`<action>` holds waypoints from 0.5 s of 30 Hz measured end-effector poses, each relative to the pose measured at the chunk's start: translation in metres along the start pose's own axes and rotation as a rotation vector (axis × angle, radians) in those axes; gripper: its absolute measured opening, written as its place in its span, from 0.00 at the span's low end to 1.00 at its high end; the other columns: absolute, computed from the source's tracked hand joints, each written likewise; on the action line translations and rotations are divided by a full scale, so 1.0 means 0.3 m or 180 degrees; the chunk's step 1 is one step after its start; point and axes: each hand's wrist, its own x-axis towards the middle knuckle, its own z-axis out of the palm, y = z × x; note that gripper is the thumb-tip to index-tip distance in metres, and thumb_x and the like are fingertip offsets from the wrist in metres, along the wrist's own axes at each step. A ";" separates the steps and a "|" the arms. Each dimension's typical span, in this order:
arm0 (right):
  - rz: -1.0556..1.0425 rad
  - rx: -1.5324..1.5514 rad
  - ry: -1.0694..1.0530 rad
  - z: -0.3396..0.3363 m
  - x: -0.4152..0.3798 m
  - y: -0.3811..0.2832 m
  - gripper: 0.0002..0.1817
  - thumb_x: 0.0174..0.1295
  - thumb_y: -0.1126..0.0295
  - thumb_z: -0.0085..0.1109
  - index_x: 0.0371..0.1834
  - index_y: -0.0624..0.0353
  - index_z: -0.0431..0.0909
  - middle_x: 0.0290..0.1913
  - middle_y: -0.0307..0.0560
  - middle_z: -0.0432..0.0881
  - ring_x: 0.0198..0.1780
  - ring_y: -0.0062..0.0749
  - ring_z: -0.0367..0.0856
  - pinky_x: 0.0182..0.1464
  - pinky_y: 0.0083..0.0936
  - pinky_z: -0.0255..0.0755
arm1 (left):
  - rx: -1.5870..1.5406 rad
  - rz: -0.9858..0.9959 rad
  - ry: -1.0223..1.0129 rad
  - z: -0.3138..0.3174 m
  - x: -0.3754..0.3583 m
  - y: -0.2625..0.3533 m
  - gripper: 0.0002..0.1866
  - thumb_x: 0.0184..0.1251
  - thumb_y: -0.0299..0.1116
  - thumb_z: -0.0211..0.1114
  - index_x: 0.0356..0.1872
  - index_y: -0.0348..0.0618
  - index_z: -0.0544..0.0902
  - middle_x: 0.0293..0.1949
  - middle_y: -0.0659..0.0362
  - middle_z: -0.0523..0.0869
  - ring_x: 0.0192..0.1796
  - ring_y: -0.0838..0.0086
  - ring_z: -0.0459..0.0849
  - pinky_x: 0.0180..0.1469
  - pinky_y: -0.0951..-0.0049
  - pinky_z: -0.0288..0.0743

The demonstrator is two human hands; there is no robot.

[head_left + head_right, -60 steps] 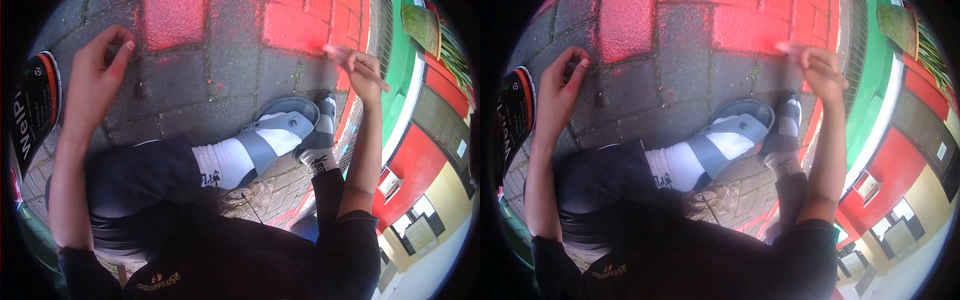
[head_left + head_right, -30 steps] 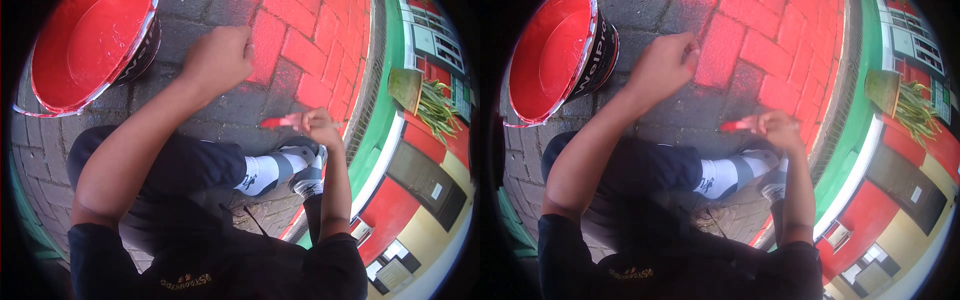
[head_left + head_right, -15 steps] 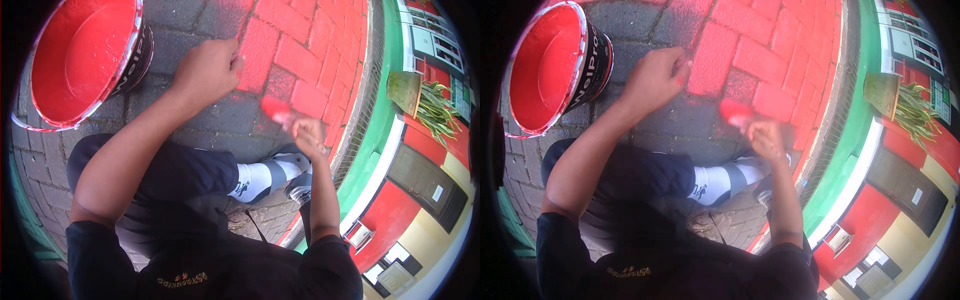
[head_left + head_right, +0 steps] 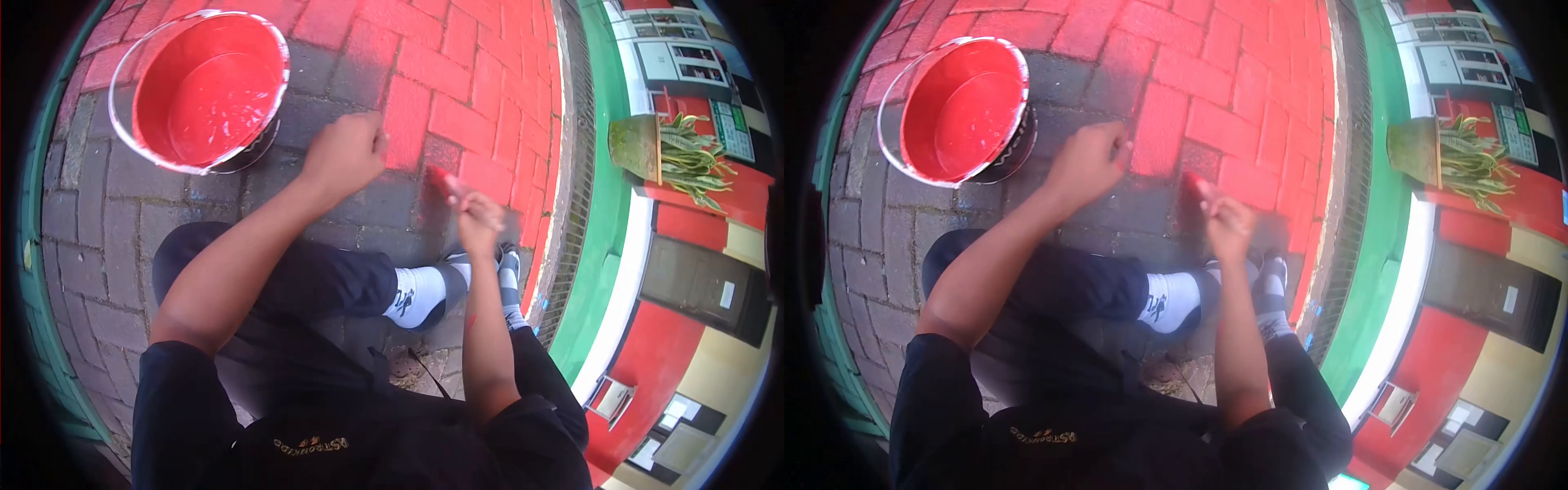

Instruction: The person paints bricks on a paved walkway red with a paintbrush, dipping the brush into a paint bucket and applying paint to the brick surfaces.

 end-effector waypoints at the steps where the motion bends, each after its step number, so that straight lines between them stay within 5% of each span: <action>1: -0.0032 -0.0294 0.0109 0.000 -0.001 -0.035 0.09 0.62 0.85 0.59 0.26 0.65 0.73 0.40 0.50 0.84 0.43 0.33 0.81 0.49 0.29 0.78 | 0.0013 -0.0023 0.0016 -0.002 -0.021 0.005 0.12 0.66 0.35 0.62 0.33 0.35 0.81 0.35 0.40 0.86 0.43 0.41 0.84 0.45 0.47 0.77; 4: 0.0279 -0.0383 0.1077 0.048 0.009 -0.211 0.13 0.57 0.87 0.65 0.25 0.60 0.71 0.33 0.41 0.78 0.36 0.28 0.77 0.42 0.27 0.79 | 0.0217 -0.0116 -0.0238 -0.017 -0.058 0.040 0.11 0.66 0.36 0.62 0.34 0.36 0.83 0.36 0.41 0.87 0.43 0.42 0.86 0.47 0.46 0.79; 7: 0.0387 0.0180 0.1295 0.051 0.059 -0.249 0.20 0.54 0.84 0.74 0.31 0.52 0.68 0.35 0.38 0.76 0.34 0.25 0.79 0.36 0.26 0.79 | 0.0637 -0.0261 -0.1431 -0.040 -0.100 0.088 0.13 0.65 0.37 0.63 0.37 0.37 0.88 0.39 0.41 0.89 0.45 0.43 0.88 0.50 0.47 0.82; 12: -0.0605 0.1160 0.1087 0.273 0.177 -0.555 0.20 0.59 0.88 0.66 0.35 0.51 0.65 0.43 0.47 0.80 0.47 0.37 0.85 0.42 0.34 0.86 | 0.0671 -0.0315 -0.2062 -0.043 -0.126 0.082 0.15 0.60 0.37 0.69 0.42 0.37 0.91 0.45 0.44 0.91 0.51 0.52 0.91 0.52 0.55 0.85; 15: -0.1316 0.1890 0.0383 0.462 0.217 -0.821 0.19 0.60 0.89 0.64 0.35 0.52 0.66 0.51 0.57 0.83 0.56 0.45 0.85 0.48 0.39 0.87 | 0.0418 -0.0218 -0.1879 -0.019 -0.117 0.042 0.13 0.60 0.37 0.66 0.37 0.36 0.90 0.41 0.41 0.90 0.47 0.48 0.90 0.50 0.51 0.84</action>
